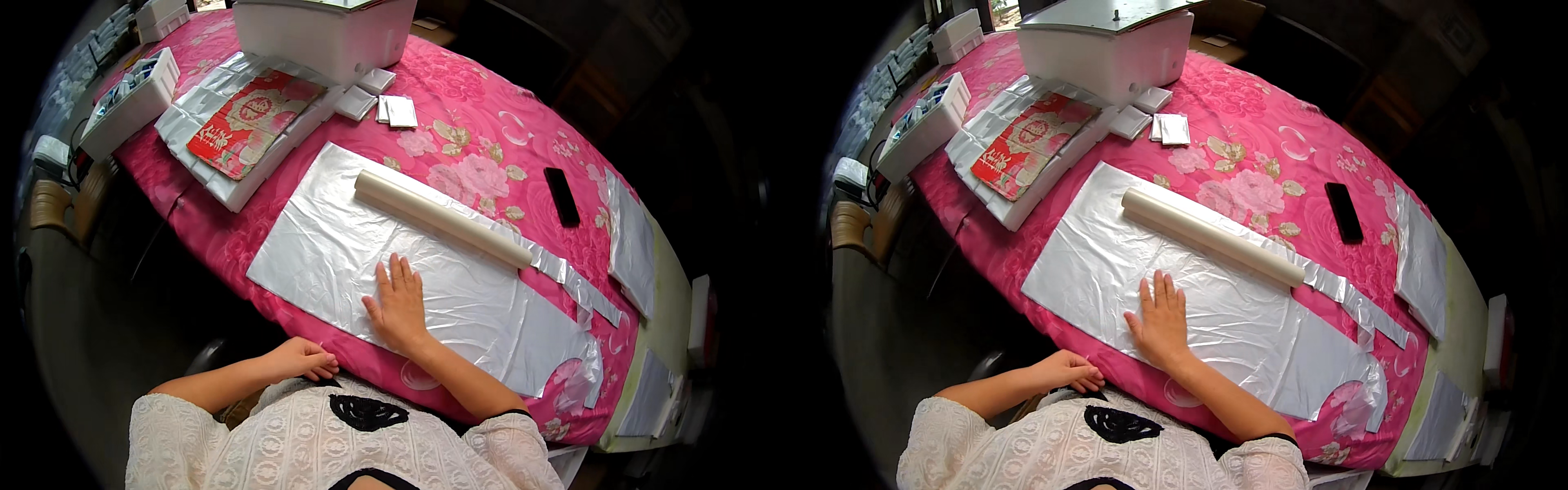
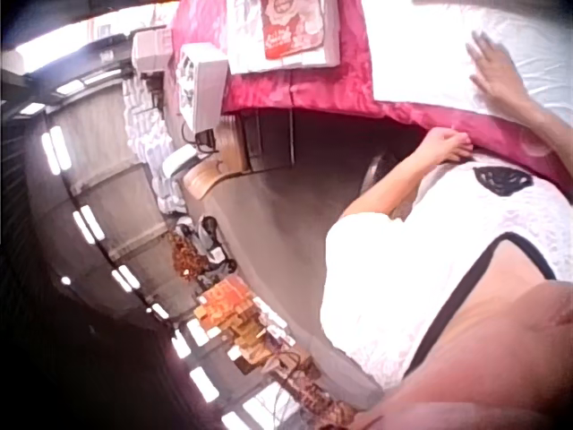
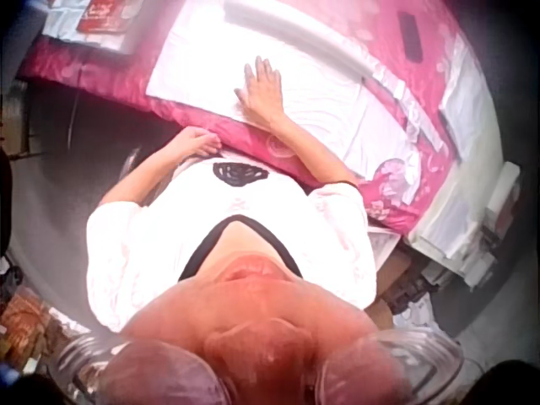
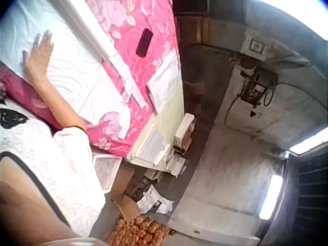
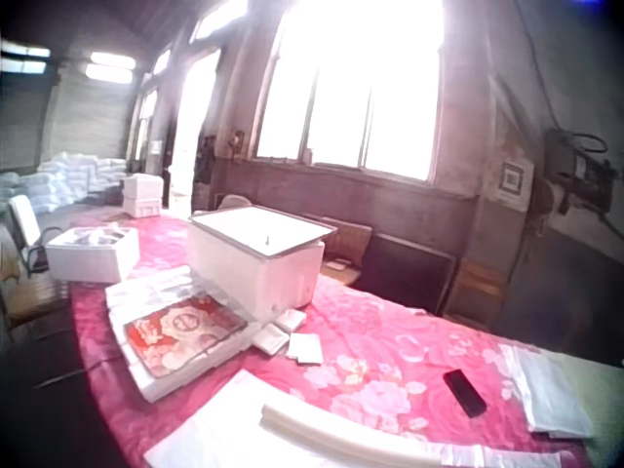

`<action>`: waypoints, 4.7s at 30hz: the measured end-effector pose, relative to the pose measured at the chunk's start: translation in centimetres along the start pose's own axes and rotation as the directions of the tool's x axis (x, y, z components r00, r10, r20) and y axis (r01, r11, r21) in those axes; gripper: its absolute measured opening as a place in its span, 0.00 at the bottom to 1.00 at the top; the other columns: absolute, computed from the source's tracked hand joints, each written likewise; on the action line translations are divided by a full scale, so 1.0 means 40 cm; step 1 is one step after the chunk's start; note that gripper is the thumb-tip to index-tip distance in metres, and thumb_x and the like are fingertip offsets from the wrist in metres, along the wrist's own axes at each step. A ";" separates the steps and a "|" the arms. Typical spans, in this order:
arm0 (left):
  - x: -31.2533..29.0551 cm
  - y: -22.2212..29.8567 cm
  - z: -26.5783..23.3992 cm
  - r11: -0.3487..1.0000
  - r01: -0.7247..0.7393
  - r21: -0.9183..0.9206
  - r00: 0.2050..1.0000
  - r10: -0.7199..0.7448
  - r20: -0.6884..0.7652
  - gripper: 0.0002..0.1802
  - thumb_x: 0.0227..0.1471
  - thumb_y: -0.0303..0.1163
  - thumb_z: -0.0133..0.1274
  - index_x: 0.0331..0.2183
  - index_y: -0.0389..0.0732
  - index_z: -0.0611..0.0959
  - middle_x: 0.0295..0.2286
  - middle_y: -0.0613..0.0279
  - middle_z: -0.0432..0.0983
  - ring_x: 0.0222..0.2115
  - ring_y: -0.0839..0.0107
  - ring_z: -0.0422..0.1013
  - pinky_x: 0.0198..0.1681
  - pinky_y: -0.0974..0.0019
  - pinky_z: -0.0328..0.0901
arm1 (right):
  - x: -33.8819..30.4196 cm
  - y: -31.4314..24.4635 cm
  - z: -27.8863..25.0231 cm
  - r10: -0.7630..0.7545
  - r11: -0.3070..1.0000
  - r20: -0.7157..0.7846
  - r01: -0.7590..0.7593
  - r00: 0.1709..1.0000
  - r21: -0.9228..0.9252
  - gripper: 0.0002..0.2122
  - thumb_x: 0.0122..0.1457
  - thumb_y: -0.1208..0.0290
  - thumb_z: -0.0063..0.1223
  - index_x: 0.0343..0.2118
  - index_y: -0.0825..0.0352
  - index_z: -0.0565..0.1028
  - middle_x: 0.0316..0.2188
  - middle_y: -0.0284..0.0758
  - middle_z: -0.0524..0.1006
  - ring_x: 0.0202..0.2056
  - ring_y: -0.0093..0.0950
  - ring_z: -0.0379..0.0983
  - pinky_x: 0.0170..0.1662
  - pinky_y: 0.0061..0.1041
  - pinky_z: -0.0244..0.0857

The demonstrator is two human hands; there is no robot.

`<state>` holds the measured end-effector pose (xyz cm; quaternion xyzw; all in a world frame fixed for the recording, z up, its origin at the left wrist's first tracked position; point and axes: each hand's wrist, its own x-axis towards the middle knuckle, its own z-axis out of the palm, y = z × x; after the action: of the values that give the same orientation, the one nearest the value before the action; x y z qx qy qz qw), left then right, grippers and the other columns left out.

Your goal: The person wraps small rectangular items in clear plastic film on a pink floral bedsheet. They unroll the film, place an item on it, fold the film around the item, and smooth the edges. The wrapped items are stacked on the bed.

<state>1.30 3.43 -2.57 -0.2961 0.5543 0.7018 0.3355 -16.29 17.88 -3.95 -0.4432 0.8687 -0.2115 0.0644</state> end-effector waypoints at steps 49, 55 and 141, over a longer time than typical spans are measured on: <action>0.147 0.267 0.148 0.147 -0.670 0.728 0.554 0.752 0.358 0.35 0.43 0.33 0.57 0.53 0.39 0.63 0.54 0.46 0.55 0.53 0.50 0.56 0.53 0.57 0.55 | -0.224 0.190 -0.244 0.387 0.888 0.002 -0.374 0.922 0.266 0.22 0.53 0.63 0.52 0.47 0.74 0.69 0.41 0.44 0.69 0.44 0.39 0.63 0.47 0.34 0.59; 0.268 0.258 0.300 -0.054 -0.563 0.825 0.461 0.807 0.368 0.48 0.42 0.47 0.56 0.58 0.40 0.53 0.58 0.35 0.31 0.59 0.38 0.32 0.60 0.48 0.40 | -0.343 0.287 -0.184 0.225 0.968 -0.104 -0.234 0.969 -0.087 0.26 0.57 0.59 0.43 0.56 0.68 0.60 0.60 0.43 0.54 0.61 0.40 0.46 0.62 0.37 0.40; 0.272 0.267 0.271 0.959 -0.266 -0.099 0.933 0.282 0.224 0.08 0.49 0.33 0.56 0.32 0.40 0.77 0.24 0.73 0.71 0.21 0.87 0.63 0.23 0.80 0.58 | -0.707 0.320 -0.423 0.477 0.724 -0.860 -0.636 0.183 0.266 0.08 0.57 0.71 0.49 0.36 0.69 0.72 0.33 0.31 0.73 0.30 0.21 0.67 0.32 0.21 0.62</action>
<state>-14.24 13.87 -2.68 -0.1414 0.5226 0.7900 0.2877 -13.93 52.32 3.75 0.0829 0.8759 -0.3057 -0.3639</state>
